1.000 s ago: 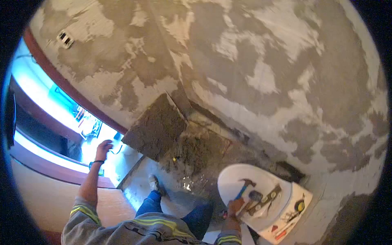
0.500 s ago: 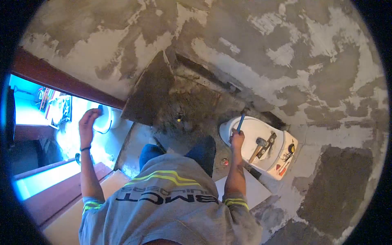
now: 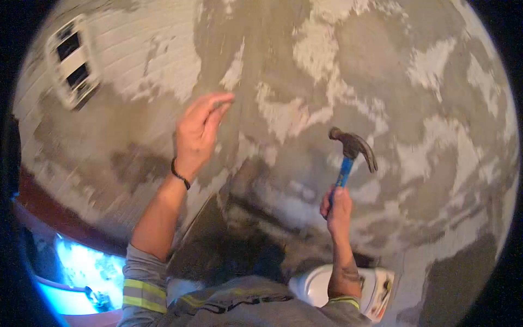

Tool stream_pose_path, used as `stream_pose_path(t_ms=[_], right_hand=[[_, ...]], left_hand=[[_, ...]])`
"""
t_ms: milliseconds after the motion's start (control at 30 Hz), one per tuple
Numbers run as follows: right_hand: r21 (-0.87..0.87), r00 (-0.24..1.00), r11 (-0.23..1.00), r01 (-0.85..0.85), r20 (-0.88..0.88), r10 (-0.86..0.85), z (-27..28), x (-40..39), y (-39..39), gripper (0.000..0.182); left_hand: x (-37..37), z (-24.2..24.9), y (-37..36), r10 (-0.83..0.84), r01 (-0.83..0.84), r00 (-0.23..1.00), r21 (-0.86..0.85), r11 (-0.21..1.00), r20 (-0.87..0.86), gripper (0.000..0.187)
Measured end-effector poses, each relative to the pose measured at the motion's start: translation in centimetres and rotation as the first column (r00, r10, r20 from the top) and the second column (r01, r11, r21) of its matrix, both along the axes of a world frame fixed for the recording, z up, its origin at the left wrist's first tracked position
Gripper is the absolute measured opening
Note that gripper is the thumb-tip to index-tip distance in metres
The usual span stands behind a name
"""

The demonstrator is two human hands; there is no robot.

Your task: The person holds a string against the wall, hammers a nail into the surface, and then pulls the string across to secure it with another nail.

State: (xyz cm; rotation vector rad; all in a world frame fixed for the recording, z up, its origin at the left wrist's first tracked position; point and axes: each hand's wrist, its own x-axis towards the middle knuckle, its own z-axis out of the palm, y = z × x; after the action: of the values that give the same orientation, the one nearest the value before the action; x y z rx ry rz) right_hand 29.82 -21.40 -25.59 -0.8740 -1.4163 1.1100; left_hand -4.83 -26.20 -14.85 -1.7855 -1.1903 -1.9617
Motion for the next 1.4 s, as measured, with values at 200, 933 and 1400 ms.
stream_pose_path(t_ms=[200,933,1400], right_hand=[[0.457,0.992,0.882,-0.115,0.103,0.076,8.7,-9.2,23.0,0.038],[0.621,0.956,0.784,-0.02,0.241,-0.167,14.5,-10.9,27.5,0.033],[0.894,0.817,0.391,-0.218,0.387,-0.428,28.1,-18.4,20.3,0.037]], left_hand=[[-1.1,10.8,24.8,0.055,-0.105,0.95,0.149,0.983,0.308,0.018],[-2.6,16.0,38.6,0.204,-0.392,0.895,0.484,0.782,0.396,0.014],[-2.0,15.8,37.5,0.18,-0.374,0.869,0.376,0.848,0.46,0.014]])
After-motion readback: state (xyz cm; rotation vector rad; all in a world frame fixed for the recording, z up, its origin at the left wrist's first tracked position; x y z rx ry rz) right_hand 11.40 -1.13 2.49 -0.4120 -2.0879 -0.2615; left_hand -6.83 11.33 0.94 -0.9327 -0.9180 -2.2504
